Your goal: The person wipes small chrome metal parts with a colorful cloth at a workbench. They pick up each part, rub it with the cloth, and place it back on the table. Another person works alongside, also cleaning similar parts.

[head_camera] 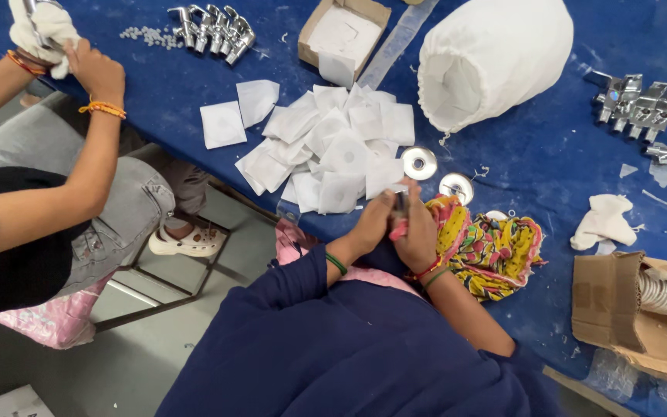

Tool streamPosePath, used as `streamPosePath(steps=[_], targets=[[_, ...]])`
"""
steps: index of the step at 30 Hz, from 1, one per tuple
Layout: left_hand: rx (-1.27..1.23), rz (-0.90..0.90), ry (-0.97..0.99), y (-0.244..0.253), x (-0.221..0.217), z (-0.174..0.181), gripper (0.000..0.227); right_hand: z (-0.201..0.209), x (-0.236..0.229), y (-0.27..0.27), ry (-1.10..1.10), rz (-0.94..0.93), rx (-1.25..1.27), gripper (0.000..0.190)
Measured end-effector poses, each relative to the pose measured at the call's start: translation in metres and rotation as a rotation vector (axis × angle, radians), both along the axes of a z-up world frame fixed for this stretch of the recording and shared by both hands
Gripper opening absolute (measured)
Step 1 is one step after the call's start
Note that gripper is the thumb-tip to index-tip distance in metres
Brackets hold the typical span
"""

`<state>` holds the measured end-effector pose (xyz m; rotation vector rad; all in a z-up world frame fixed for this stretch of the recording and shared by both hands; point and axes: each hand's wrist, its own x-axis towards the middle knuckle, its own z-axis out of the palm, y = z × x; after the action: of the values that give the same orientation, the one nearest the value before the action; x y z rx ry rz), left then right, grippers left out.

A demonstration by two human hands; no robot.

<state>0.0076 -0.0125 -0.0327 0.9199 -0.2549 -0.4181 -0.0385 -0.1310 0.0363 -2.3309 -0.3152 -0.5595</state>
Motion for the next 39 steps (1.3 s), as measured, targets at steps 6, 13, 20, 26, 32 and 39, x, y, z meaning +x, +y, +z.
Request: streamPosePath(steps=[6,13,20,26,32,39], targets=[[0.144,0.022,-0.063,-0.008,-0.01,-0.016,0.029,0.001,-0.004,-0.003,0.277,-0.198,0.301,0.054],[0.488,0.203,-0.13,0.006,-0.031,0.039,0.027,-0.017,-0.006,-0.013,0.052,-0.08,0.362,0.043],[0.549,0.29,-0.299,0.045,-0.016,0.105,0.027,-0.031,-0.001,-0.019,0.155,-0.064,0.565,0.028],[0.882,0.592,-0.864,0.129,0.067,0.158,0.024,-0.018,0.001,-0.014,0.199,-0.015,0.577,0.026],[1.303,0.925,-1.119,0.203,0.188,0.157,0.026,-0.012,0.007,-0.011,0.231,-0.013,0.533,0.025],[1.788,0.91,-0.967,0.259,0.299,0.062,0.027,-0.013,0.005,-0.012,0.24,-0.042,0.465,0.023]])
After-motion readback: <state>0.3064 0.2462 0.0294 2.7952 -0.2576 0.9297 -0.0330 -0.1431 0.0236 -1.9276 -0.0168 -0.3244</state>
